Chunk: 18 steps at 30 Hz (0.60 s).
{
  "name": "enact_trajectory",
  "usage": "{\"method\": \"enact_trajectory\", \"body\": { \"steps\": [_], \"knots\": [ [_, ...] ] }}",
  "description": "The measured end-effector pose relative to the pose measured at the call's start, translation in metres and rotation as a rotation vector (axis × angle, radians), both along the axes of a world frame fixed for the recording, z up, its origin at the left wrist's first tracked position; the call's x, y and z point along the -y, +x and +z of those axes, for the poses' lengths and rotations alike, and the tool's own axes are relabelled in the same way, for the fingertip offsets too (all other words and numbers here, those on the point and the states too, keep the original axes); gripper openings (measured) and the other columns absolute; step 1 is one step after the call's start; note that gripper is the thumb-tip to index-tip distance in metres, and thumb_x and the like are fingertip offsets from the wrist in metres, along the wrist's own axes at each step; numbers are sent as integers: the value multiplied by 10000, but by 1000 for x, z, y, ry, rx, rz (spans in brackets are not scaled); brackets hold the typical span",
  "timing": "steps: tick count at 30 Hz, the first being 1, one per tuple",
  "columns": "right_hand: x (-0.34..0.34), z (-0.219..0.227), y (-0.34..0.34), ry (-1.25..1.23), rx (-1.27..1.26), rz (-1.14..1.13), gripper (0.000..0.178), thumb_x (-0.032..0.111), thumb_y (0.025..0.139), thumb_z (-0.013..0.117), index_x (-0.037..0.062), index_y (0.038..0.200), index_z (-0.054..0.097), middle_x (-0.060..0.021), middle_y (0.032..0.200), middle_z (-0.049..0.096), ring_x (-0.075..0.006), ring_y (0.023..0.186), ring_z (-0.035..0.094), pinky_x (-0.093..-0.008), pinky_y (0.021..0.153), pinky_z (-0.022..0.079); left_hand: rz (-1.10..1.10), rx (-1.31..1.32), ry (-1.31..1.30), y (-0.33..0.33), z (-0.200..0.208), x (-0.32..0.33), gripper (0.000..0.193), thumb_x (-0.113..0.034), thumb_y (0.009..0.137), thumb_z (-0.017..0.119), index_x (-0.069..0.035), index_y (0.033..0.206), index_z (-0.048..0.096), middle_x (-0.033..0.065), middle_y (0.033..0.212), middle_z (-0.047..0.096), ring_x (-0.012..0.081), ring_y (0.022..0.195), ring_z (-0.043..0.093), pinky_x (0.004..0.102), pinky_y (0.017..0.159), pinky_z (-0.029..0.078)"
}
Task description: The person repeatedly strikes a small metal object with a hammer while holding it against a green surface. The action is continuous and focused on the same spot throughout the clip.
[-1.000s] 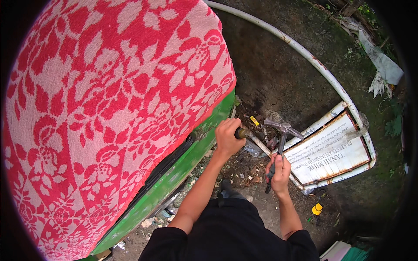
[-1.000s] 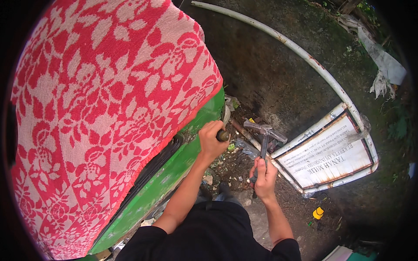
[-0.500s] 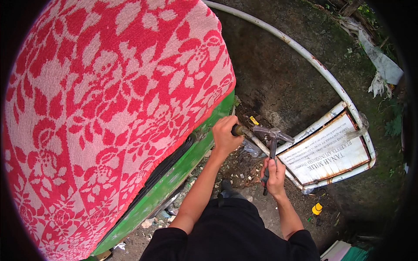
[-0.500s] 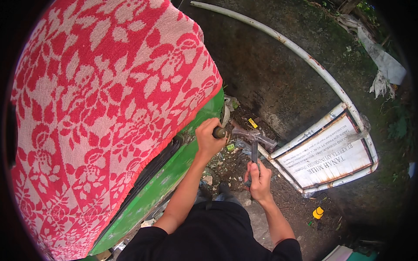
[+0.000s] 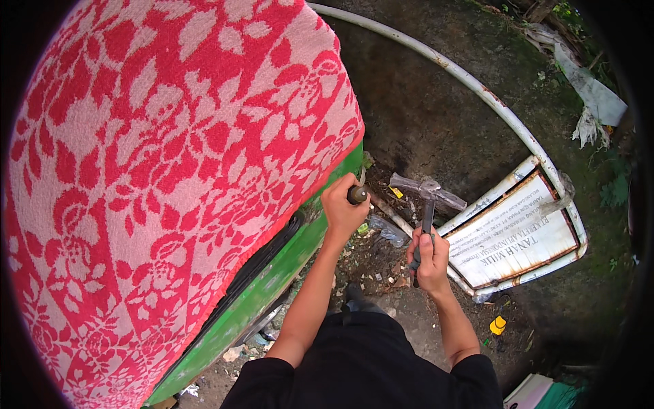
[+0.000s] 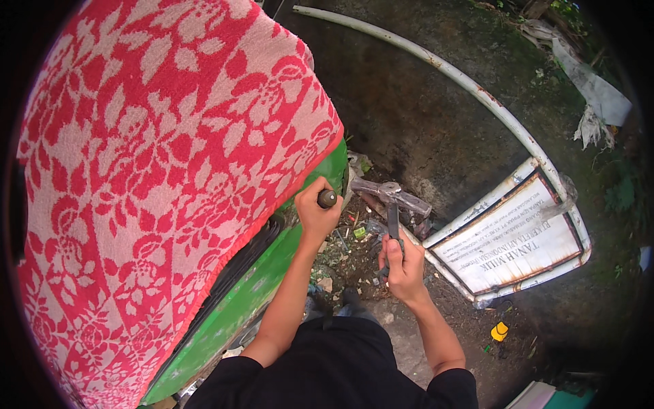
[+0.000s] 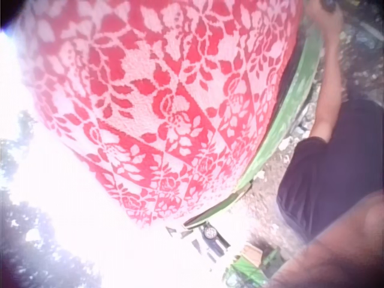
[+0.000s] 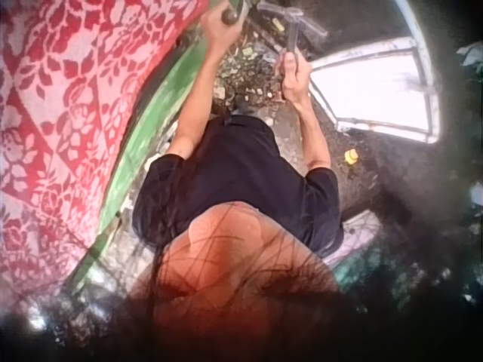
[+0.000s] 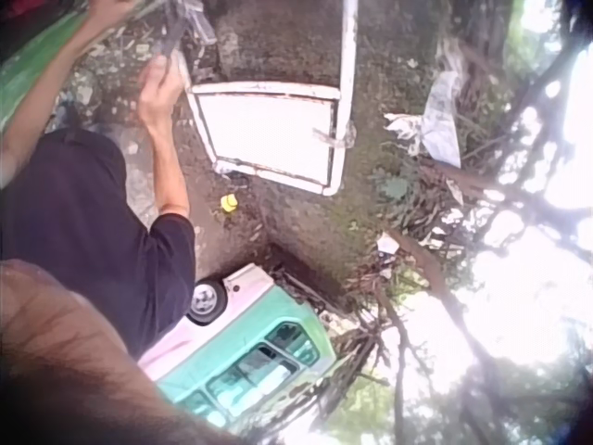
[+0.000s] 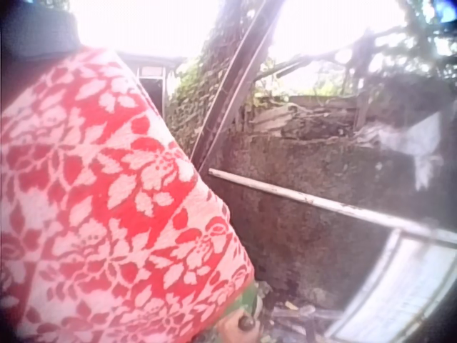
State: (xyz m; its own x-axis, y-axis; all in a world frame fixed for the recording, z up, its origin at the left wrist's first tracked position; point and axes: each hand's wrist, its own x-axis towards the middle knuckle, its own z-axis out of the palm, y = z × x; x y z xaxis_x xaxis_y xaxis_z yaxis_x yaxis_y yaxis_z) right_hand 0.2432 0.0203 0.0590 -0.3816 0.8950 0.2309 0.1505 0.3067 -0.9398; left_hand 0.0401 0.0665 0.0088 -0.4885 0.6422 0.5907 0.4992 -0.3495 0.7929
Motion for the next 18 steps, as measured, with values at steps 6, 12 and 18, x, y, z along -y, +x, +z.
{"method": "enact_trajectory", "body": {
  "steps": [6, 12, 18],
  "knots": [
    [6, -18, 10, -107, 146, -5, 357, 308, 1045, 456, 8, 901, 585, -50, 553, 561, -140, 433, 547, -288, 449, 407, -3, -12, 35, 3, -1, -3, 213, 20, 635, 647, -14, 698, 447, 89, 573, 382, 197, 504, 378, 311, 499, 342],
    [-15, 79, 16, 181, 95, 62, 328, 255, 1048, 459, -29, 923, 566, -38, 614, 543, -107, 518, 541, -263, 482, 414, 2, 26, -49, -4, -2, 2, 237, 9, 653, 688, -18, 709, 459, 124, 604, 445, 279, 519, 449, 355, 506, 370],
    [0, 5, -1, 172, 176, -25, 295, 265, 1039, 476, 7, 921, 555, -55, 559, 523, -151, 479, 546, -306, 471, 409, -14, 79, -8, 3, -1, 2, 187, 33, 649, 629, -7, 682, 449, 58, 573, 391, 124, 528, 390, 288, 512, 340]
  ]
}}
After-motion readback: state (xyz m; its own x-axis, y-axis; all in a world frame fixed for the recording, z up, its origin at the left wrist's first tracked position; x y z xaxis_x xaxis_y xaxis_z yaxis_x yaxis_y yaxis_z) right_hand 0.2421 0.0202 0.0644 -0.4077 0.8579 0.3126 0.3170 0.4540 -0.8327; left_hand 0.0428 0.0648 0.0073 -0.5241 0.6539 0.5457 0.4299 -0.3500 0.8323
